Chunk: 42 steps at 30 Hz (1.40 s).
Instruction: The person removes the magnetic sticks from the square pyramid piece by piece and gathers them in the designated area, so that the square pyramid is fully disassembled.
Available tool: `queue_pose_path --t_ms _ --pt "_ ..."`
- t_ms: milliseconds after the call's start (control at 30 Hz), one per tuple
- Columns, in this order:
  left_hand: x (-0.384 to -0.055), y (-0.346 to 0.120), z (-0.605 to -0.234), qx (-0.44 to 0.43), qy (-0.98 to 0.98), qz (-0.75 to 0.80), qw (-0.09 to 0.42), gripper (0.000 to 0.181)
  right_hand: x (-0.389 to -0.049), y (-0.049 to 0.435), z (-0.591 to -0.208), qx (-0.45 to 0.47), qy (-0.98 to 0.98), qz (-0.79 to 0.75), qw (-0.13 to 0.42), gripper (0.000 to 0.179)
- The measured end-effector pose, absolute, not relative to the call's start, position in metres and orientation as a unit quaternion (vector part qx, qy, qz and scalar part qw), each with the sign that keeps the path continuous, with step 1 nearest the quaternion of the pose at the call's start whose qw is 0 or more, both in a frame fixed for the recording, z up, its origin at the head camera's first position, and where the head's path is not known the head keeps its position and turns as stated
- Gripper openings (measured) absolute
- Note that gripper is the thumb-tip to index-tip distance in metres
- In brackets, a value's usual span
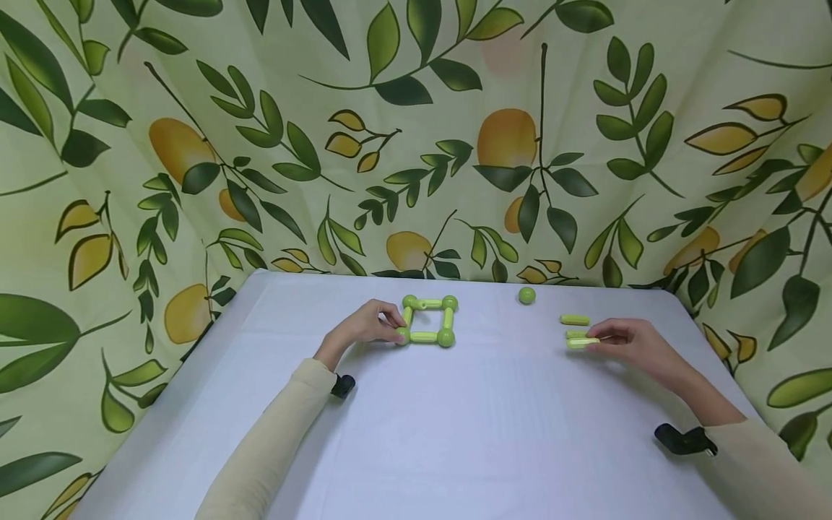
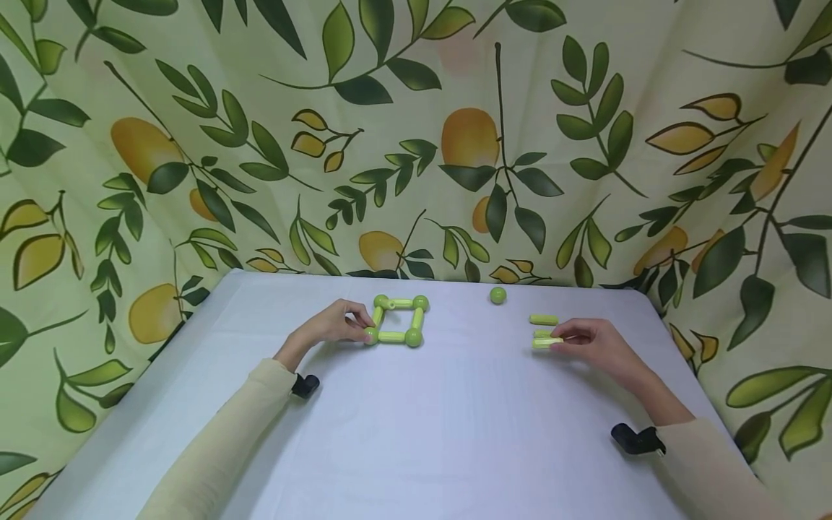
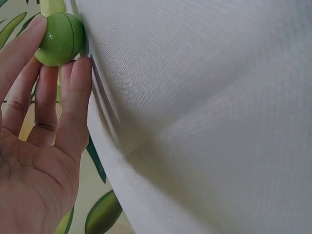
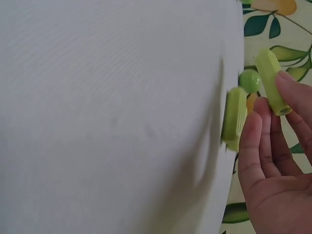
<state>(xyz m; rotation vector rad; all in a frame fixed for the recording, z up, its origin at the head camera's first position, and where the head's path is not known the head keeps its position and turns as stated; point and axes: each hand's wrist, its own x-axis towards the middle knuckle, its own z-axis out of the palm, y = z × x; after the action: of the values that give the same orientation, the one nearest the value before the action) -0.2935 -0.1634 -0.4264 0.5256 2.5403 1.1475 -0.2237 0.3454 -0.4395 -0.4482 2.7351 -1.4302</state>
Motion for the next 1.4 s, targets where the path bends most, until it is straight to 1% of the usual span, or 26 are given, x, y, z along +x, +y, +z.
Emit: queue_pose_path --t_ms 133,367,500,900,1400 --pt "-0.295 -0.163 -0.427 0.186 0.885 0.399 0.153 0.018 -0.220 0.354 -0.441 -0.150 0.883 -0.445 0.013 0.026" --pt "-0.295 -0.163 -0.428 0.184 0.885 0.398 0.153 0.018 -0.221 0.357 -0.448 -0.160 0.900 -0.405 -0.001 0.018" --pt "-0.294 -0.162 -0.428 0.179 0.887 0.396 0.153 0.018 -0.224 0.356 -0.452 -0.150 0.912 -0.381 0.009 0.015" --pt "-0.293 -0.162 -0.426 0.171 0.891 0.393 0.153 0.017 -0.227 0.351 -0.451 -0.133 0.919 -0.371 0.016 0.017" --pt "-0.292 -0.162 -0.424 0.172 0.891 0.391 0.155 0.017 -0.225 0.345 -0.452 -0.129 0.918 -0.374 0.002 0.018"
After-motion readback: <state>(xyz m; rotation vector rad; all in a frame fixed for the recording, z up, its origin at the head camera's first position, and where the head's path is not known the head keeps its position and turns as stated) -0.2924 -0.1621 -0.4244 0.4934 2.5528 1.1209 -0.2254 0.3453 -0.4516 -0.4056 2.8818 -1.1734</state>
